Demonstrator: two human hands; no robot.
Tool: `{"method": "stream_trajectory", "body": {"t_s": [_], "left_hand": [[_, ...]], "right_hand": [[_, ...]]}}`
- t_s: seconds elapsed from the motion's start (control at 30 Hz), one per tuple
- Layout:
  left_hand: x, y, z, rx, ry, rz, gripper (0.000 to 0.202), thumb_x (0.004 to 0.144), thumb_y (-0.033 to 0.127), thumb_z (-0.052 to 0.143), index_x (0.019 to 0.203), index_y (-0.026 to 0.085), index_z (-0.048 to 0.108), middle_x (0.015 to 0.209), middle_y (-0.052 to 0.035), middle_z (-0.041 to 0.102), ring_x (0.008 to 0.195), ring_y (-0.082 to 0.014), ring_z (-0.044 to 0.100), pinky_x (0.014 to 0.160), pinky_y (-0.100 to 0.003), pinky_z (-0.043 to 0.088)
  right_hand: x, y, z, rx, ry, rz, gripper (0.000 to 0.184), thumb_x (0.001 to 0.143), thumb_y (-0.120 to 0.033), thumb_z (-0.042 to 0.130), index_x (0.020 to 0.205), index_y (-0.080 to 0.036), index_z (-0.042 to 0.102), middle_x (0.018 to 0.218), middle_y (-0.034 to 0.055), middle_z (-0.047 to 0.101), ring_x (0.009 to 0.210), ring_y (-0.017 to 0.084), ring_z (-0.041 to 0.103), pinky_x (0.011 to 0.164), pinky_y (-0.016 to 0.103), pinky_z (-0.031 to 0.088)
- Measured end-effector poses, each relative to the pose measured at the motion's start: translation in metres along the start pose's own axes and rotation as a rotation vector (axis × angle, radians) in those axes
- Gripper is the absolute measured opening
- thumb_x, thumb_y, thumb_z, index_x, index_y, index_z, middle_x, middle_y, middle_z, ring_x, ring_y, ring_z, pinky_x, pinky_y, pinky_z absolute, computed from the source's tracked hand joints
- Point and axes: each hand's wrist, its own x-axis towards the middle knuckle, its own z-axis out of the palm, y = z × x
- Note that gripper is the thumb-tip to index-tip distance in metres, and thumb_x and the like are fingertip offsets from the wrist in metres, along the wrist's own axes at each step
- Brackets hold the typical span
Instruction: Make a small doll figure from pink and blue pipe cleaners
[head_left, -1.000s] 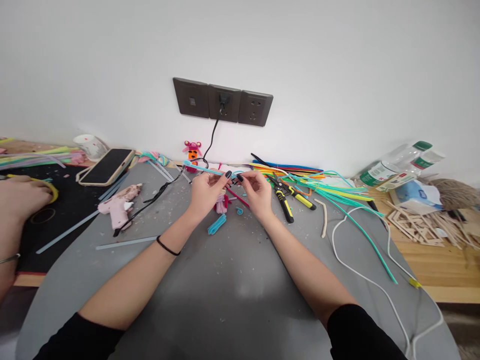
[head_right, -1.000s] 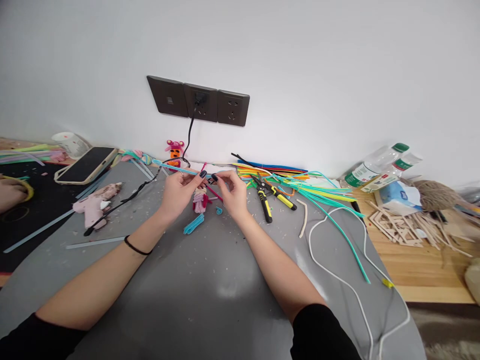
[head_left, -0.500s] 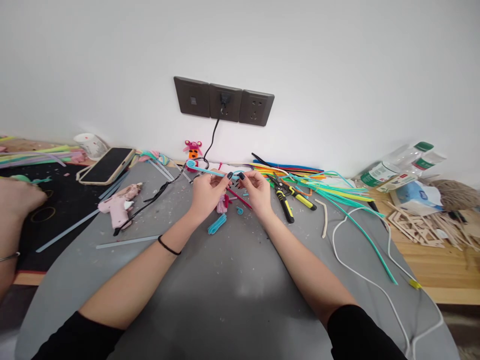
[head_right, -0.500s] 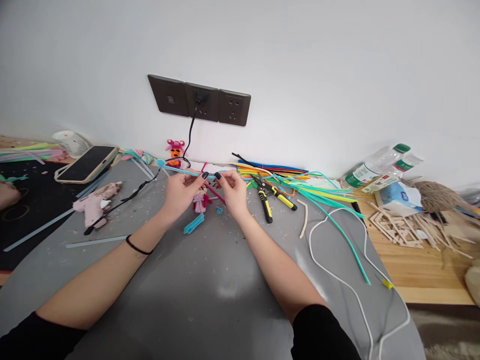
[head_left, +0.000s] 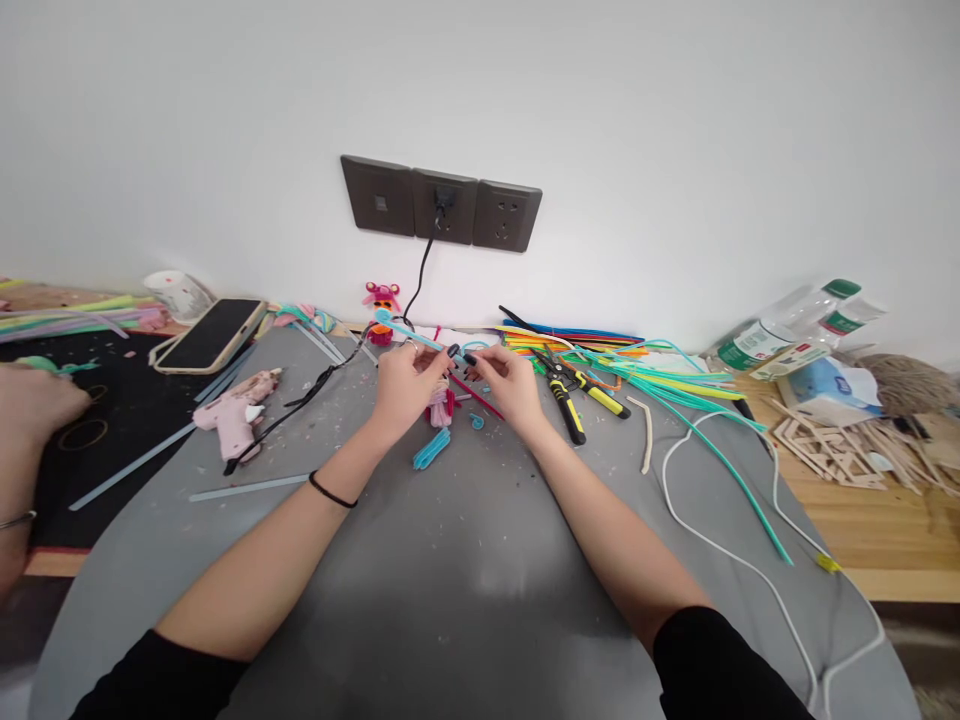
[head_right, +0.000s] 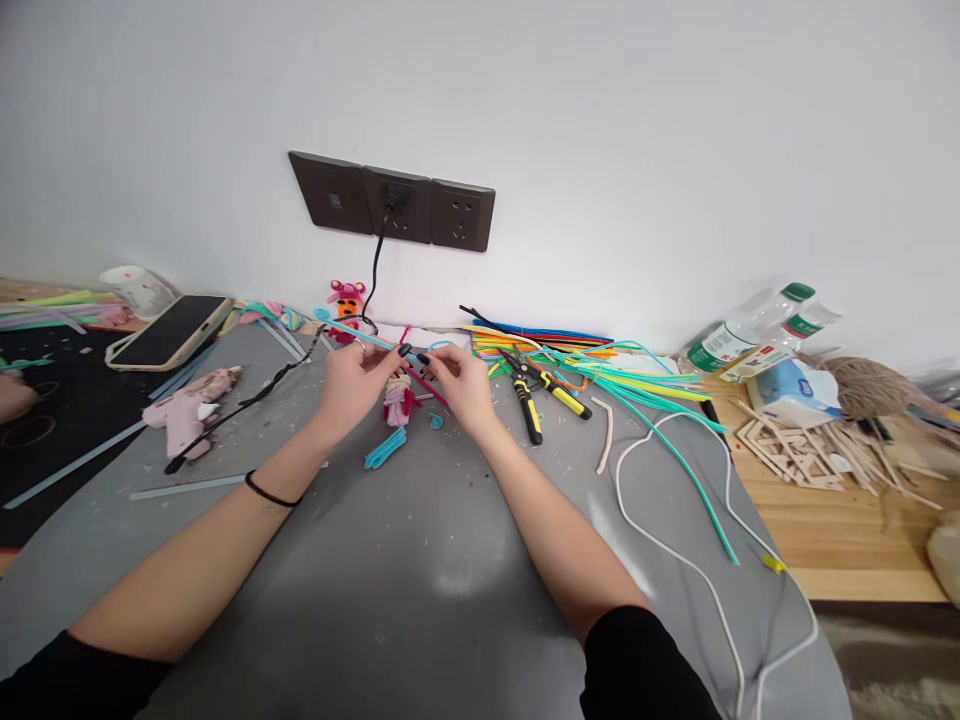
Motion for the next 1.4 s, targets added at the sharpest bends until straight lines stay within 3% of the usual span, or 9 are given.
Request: {"method": "stream_trajectory", "body": {"t_s": [0.1, 0.2, 0.77, 0.9, 1.1, 1.4], "left_hand": [[0.006, -0.005, -0.003, -0.14, 0.011, -0.063, 0.042, 0.079, 0.058, 0.076, 0.075, 0.017, 0.069, 0.073, -0.0093, 0.076, 0.066, -0.0222, 0.071, 0.063, -0.033, 0.057], [0.009, -0.007, -0.004, -0.204, -0.009, -0.1, 0.045, 0.077, 0.061, 0.077, 0.076, 0.016, 0.069, 0.074, -0.0098, 0.075, 0.066, -0.0219, 0.07, 0.063, -0.034, 0.057], [0.002, -0.004, 0.004, -0.175, -0.041, -0.099, 0.047, 0.076, 0.063, 0.077, 0.077, 0.017, 0.068, 0.077, -0.0103, 0.076, 0.071, -0.0241, 0.073, 0.067, -0.035, 0.059], [-0.002, 0.001, 0.007, -0.19, -0.132, -0.083, 0.05, 0.072, 0.065, 0.079, 0.085, 0.017, 0.071, 0.084, -0.0102, 0.077, 0.077, -0.0244, 0.073, 0.07, -0.035, 0.059], [-0.003, 0.006, 0.007, -0.123, -0.122, -0.097, 0.051, 0.075, 0.063, 0.074, 0.091, 0.016, 0.07, 0.091, -0.009, 0.076, 0.082, -0.023, 0.071, 0.07, -0.032, 0.058], [-0.002, 0.004, 0.005, 0.004, -0.089, -0.068, 0.048, 0.079, 0.065, 0.067, 0.08, 0.018, 0.063, 0.08, -0.0062, 0.07, 0.069, -0.02, 0.066, 0.059, -0.029, 0.054]], "right_hand": [[0.002, 0.0, 0.003, 0.238, -0.021, 0.1, 0.046, 0.076, -0.064, 0.077, 0.09, -0.021, 0.068, 0.078, 0.0025, 0.074, 0.069, 0.017, 0.07, 0.072, 0.031, 0.059], [0.002, -0.001, 0.004, 0.298, -0.017, 0.13, 0.054, 0.068, -0.069, 0.081, 0.09, -0.021, 0.068, 0.08, 0.0027, 0.075, 0.07, 0.017, 0.071, 0.074, 0.032, 0.061], [0.0, -0.005, 0.005, 0.223, 0.016, 0.066, 0.039, 0.073, -0.056, 0.081, 0.082, -0.021, 0.066, 0.08, 0.0018, 0.069, 0.069, 0.015, 0.063, 0.071, 0.03, 0.057], [0.001, 0.001, 0.006, 0.357, 0.052, 0.126, 0.041, 0.067, -0.054, 0.086, 0.081, -0.021, 0.067, 0.077, -0.0001, 0.068, 0.067, 0.014, 0.061, 0.07, 0.028, 0.055], [0.001, 0.004, 0.008, 0.536, -0.001, 0.185, 0.045, 0.06, -0.054, 0.092, 0.08, -0.02, 0.07, 0.072, -0.0014, 0.069, 0.064, 0.012, 0.062, 0.068, 0.027, 0.055], [0.001, 0.001, 0.008, 0.351, -0.046, 0.141, 0.046, 0.066, -0.059, 0.086, 0.078, -0.02, 0.065, 0.071, -0.0009, 0.068, 0.061, 0.013, 0.061, 0.065, 0.029, 0.055]]}}
